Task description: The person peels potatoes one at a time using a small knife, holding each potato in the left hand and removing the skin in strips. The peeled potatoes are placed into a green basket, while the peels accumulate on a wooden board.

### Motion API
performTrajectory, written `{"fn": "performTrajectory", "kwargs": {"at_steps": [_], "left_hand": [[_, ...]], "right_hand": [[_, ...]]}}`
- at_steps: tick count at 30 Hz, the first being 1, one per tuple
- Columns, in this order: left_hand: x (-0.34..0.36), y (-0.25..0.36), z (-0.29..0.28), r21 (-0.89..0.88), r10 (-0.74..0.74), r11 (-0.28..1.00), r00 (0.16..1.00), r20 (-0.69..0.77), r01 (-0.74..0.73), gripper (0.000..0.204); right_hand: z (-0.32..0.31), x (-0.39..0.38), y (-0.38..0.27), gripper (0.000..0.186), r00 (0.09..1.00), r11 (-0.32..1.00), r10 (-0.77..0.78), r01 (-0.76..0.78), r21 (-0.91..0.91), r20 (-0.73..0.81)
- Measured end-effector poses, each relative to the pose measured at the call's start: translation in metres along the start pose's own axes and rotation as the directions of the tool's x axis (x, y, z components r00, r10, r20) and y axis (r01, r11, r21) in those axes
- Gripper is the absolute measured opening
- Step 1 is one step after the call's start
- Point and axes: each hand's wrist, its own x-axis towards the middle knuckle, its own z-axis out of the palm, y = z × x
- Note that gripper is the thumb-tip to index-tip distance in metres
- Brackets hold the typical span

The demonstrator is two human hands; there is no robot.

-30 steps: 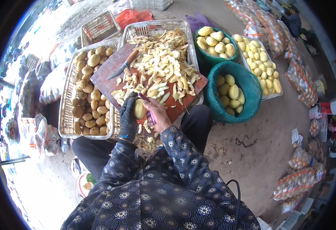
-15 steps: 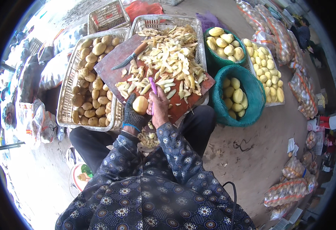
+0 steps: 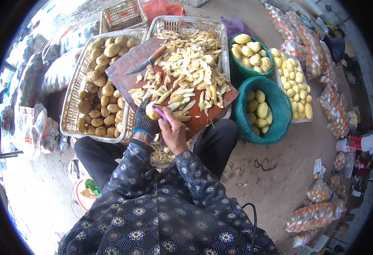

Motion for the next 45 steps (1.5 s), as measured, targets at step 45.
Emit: {"fn": "performTrajectory", "kwargs": {"at_steps": [45], "left_hand": [[-0.030,0.012,0.025,0.000,0.059,0.998,0.978,-0.201,-0.060,0.035]], "right_hand": [[0.017,0.009,0.012,0.038,0.995,0.997,-0.017,0.010,-0.071,-0.099]]}}
